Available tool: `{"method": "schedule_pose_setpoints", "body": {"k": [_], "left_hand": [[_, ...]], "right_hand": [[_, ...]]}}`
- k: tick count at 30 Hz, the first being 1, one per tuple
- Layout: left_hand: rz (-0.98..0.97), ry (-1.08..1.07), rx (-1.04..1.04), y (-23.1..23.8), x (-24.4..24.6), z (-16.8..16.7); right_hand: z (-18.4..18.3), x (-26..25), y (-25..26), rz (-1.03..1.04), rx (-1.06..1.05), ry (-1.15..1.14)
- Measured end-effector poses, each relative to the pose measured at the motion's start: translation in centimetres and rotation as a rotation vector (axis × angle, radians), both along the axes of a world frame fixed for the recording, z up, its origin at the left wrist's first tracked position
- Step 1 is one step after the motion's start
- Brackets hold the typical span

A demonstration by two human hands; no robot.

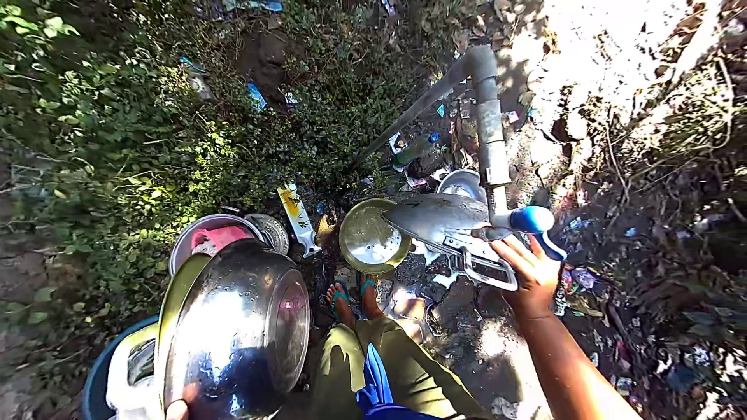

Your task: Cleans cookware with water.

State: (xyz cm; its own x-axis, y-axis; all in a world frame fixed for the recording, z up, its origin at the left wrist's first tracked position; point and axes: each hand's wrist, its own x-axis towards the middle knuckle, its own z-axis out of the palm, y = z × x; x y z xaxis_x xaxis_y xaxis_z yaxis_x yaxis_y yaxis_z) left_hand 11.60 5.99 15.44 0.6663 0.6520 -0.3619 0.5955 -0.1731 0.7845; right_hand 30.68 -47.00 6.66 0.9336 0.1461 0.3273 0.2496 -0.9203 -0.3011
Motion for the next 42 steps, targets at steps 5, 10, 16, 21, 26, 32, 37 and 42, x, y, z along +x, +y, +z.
{"method": "schedule_pose_setpoints", "body": {"k": [5, 10, 16, 21, 26, 32, 37, 42], "left_hand": [[0.058, 0.007, -0.089, -0.7, 1.5, 0.0], [0.136, 0.022, -0.184, -0.8, 1.5, 0.2], [0.175, 0.045, -0.172, -0.6, -0.6, 0.3], [0.182, 0.090, -0.155, -1.7, -0.4, -0.1], [0.109, 0.066, -0.156, -1.9, 0.2, -0.1], [0.053, 0.058, -0.121, -1.7, 1.2, 0.2], [0.021, 0.065, -0.110, -1.9, 2.1, 0.2], [0.011, 0.094, -0.074, -1.6, 1.8, -0.2]], "right_hand": [[-0.2, 0.0, 1.8, 0.102, 0.044, -0.027], [-2.9, 1.6, 5.0, 0.142, 0.151, -0.032], [-3.4, 0.9, 3.7, 0.010, 0.077, 0.025], [-1.6, -0.9, 0.9, -0.072, 0.138, 0.028], [-0.8, -2.6, -1.3, -0.157, 0.124, 0.089], [-1.4, -3.8, -1.6, -0.232, 0.213, 0.094], [-2.4, -1.3, 1.4, -0.174, 0.249, 0.144], [-0.2, 6.6, 9.5, -0.251, -0.167, 0.866]]}}
